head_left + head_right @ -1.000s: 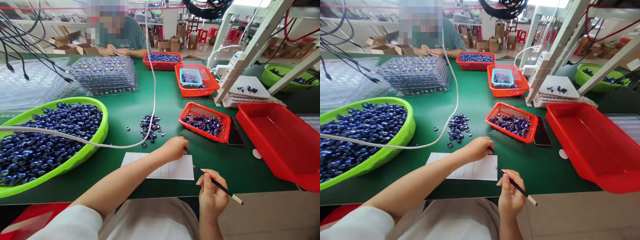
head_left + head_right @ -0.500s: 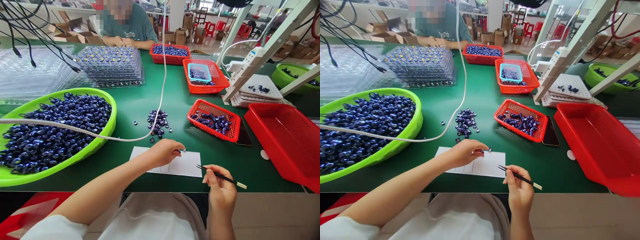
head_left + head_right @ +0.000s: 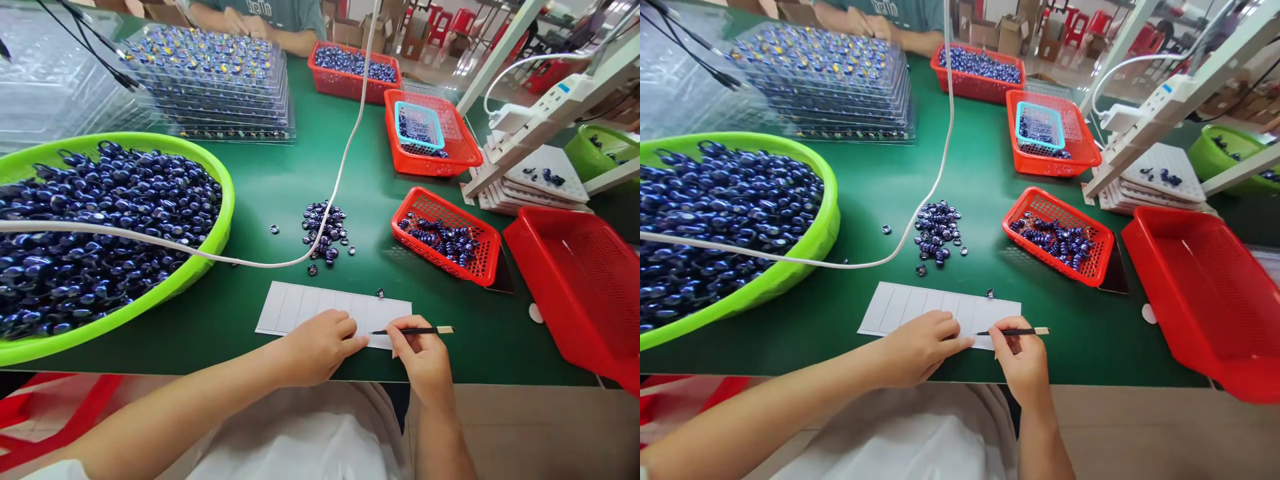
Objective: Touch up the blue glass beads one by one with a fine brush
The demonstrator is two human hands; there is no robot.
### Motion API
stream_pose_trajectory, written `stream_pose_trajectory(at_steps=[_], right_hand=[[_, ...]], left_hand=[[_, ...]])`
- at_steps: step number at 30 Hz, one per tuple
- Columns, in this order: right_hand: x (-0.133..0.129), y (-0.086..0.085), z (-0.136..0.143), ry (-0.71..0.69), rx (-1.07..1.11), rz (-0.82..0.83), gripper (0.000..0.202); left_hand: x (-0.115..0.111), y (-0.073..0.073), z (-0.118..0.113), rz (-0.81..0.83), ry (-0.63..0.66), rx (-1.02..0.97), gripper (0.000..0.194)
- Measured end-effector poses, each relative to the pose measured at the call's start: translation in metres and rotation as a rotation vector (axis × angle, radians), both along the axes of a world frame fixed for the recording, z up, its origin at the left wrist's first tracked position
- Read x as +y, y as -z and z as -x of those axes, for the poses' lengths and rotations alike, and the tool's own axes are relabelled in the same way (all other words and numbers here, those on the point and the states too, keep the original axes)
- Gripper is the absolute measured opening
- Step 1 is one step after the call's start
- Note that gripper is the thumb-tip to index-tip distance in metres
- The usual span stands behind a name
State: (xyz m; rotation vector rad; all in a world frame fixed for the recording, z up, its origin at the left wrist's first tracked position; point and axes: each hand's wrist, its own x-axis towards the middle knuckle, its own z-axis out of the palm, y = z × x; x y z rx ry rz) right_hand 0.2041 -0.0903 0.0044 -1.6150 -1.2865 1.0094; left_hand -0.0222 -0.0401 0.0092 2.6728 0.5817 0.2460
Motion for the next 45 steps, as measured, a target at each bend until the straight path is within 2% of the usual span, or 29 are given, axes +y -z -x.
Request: stream_pose_trajectory(at_steps=[11,23,31,45], right_hand=[[-0.0028,-0.0044,0.0019,0.043,0.105,-0.069,0.015],[-0.0008,-0.01,0.003,-0.01,0.074,-0.005,0.015],[-0.0007,-0.0108,0.0034,0.047,0.101,-0.013,0.014],[-0.0001,-0.0085,0.0035,0.018,0.023,-0.01,0.019]], left_hand=[[0.0008,0.0002,0.0017,0.021,0.01,0.002,0.041],[0.0004,0.002,0.0017,0.01,-0.011,-0.035,0.038],[0.0,0.001,0.0019,0.022,-0.019,-0.043,0.038],[0.0011,0.001,0.0018,0.006,-0.017,-0.044,0.035]])
